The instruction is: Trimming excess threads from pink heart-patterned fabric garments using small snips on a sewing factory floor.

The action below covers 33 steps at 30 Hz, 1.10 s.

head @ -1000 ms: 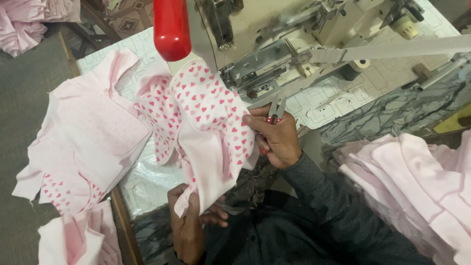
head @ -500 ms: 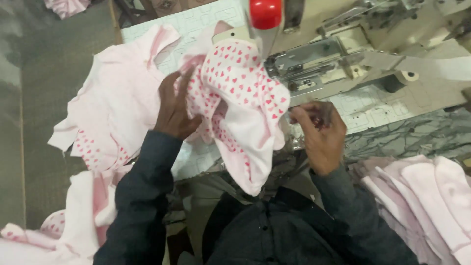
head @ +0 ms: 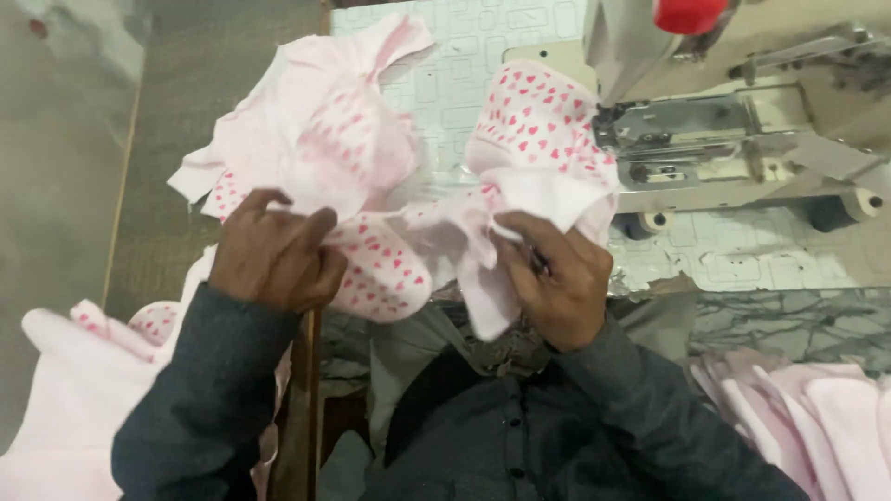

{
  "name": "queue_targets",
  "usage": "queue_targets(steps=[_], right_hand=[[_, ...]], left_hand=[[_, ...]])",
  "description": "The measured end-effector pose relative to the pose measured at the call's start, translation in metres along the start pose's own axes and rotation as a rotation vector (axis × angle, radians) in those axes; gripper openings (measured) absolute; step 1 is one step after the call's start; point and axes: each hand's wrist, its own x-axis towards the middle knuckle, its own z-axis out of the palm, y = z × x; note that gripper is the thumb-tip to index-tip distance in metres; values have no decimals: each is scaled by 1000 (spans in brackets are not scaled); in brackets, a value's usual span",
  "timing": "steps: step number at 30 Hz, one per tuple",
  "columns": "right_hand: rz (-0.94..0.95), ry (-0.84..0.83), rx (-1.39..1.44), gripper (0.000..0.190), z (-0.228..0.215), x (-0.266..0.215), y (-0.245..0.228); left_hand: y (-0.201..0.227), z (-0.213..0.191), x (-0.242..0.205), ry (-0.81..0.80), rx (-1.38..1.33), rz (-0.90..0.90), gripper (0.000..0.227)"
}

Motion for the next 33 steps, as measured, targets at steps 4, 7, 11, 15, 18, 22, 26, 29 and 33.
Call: queue_targets(steps=[4,7,11,15,18,22,26,29,33], right_hand=[[-156,120,49,17,70,22,39],[-47,-141,-77,17,97,-1,62],[301,-410,1,22,77,-24,62],[138,-324,-10,21,55,-34,46],[-16,-228,-166,23,51,-42,22],[-2,-384,-195,39,70,-47,26],[80,-529,-292,80,88,-14,20],[71,-501,-277,81,95,24,1],[120,-534,-359,28,142,50,54]], left_hand=[[32,34,-75,-50,-148,-263,22],[57,52,-90,-135,-260,-405,48],[90,36,-61,-11,-205,-454,80],[125,64,-39,60,-311,-487,58],[127,101,-35,-78,-325,-545,53],[114,117,-34,-234,-472,-588,25],[99,97,-23,-316,-851,-761,20],[83,133,-25,-399,-970,-861,25],[62,93,-10,-250,-922,-903,23]])
